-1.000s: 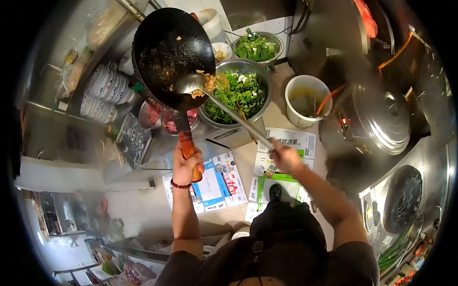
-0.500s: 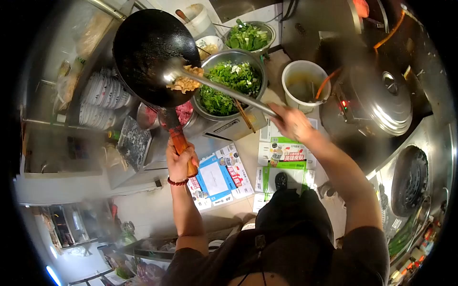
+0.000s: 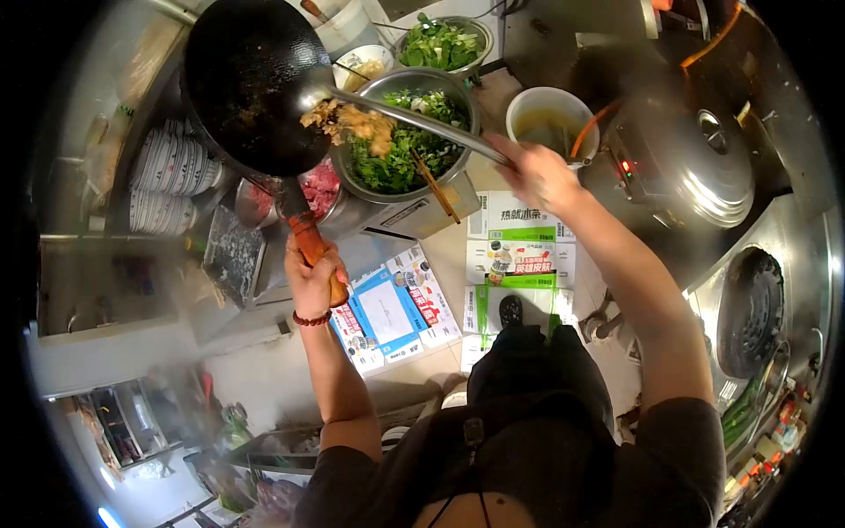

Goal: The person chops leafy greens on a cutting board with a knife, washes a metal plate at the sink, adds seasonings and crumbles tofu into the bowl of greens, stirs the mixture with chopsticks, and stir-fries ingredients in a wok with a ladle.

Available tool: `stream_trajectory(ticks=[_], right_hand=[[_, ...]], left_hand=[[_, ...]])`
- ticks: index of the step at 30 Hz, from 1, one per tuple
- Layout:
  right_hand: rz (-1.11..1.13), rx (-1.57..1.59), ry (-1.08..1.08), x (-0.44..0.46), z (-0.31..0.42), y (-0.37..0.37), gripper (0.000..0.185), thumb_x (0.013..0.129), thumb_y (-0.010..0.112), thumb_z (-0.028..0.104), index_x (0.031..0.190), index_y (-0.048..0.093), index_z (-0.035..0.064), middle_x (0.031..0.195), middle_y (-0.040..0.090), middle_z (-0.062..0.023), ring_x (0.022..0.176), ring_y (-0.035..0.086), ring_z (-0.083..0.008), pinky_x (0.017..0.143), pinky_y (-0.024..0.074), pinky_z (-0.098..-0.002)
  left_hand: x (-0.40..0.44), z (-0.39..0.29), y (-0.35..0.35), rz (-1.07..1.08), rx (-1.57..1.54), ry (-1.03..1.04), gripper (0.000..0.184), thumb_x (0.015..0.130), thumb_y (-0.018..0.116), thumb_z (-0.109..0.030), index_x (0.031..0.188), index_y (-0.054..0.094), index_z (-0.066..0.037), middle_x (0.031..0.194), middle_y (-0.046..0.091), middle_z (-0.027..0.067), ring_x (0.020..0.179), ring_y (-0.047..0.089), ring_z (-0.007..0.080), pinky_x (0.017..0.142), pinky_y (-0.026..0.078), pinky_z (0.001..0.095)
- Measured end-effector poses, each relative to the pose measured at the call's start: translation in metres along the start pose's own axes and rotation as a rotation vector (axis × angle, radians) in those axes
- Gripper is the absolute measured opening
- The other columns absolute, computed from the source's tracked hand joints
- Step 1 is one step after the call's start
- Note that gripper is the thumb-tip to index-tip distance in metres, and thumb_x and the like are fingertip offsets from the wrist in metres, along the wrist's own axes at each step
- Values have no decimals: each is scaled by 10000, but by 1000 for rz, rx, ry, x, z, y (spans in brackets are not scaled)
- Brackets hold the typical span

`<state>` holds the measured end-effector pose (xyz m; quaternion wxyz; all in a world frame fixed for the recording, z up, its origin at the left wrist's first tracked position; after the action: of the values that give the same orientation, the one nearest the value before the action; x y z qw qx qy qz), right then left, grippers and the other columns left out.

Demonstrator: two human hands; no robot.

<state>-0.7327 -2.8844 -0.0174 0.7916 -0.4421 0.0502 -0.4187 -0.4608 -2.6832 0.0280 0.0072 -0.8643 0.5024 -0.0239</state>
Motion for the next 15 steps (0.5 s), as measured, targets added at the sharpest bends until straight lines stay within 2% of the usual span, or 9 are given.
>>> stream_trajectory(ticks=[1,2,3,5,8,10,13,14,15], right_hand=[[25,43,59,20,14,4,436,809,609,86,1228,500,25,723,618,-164,562,595,-267,538,477,-347],[-116,219,-33,34,25,17,400,821,591,112,1206,515,34,652,562,-189,564,567,-295,531,469,-358],[-36,176,88,42,34,40,389,834,588,108,1208,510,39,622,532,-187,527,532,-282,514,462,-333],[-13,676,49,16,30,82,440,824,591,71,1249,477,53,722,567,-183,546,511,-290,543,480,-294],[-170,285,-132,-59,11,82,466,816,591,66,1266,468,66,791,604,-168,594,556,-306,586,506,-313],[-133,78,-69,-88,-19,52,461,810,591,77,1256,474,57,724,619,-164,619,606,-314,618,524,-353],[-13,134,69,-44,-5,-1,453,796,603,102,1234,499,54,695,608,-199,627,619,-328,607,500,-404],[16,170,113,-19,11,-6,443,800,593,44,1228,487,-2,735,594,-229,618,612,-320,574,475,-360],[-33,156,90,4,23,-4,428,817,581,64,1229,481,4,734,581,-233,619,604,-333,565,470,-354]], left_hand=[[0,-4,3,4,26,9,267,763,501,70,998,399,-5,740,517,97,452,509,150,423,437,261],[1,-4,7,18,28,5,267,763,501,70,998,399,-5,740,517,97,452,509,150,423,437,261],[1,-5,9,12,32,10,265,764,500,72,997,401,-6,741,518,97,452,509,151,423,435,260],[-2,-7,13,9,36,9,263,764,500,74,996,404,-6,742,518,97,452,509,152,422,433,259],[1,-14,16,10,6,45,255,771,504,70,995,411,-8,742,519,95,455,507,147,423,431,257],[3,-13,13,39,39,53,391,714,415,126,1074,365,-15,745,505,100,479,516,148,439,445,249],[2,-11,15,37,54,8,379,710,413,129,1058,369,-15,758,506,103,482,521,149,442,447,251],[1,-12,18,48,52,14,379,710,413,129,1058,369,-15,758,506,103,482,521,149,442,447,251],[-1,-11,20,34,34,13,384,711,417,127,1064,371,-15,758,506,103,485,522,150,443,448,251]])
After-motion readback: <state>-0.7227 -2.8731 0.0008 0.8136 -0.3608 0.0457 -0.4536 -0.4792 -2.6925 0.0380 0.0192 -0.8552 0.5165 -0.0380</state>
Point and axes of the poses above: each hand's wrist, its own x-axis towards the middle knuckle, its own y-axis out of the palm, z = x × y, the point moved 6 cm from there along x, towards the middle knuckle
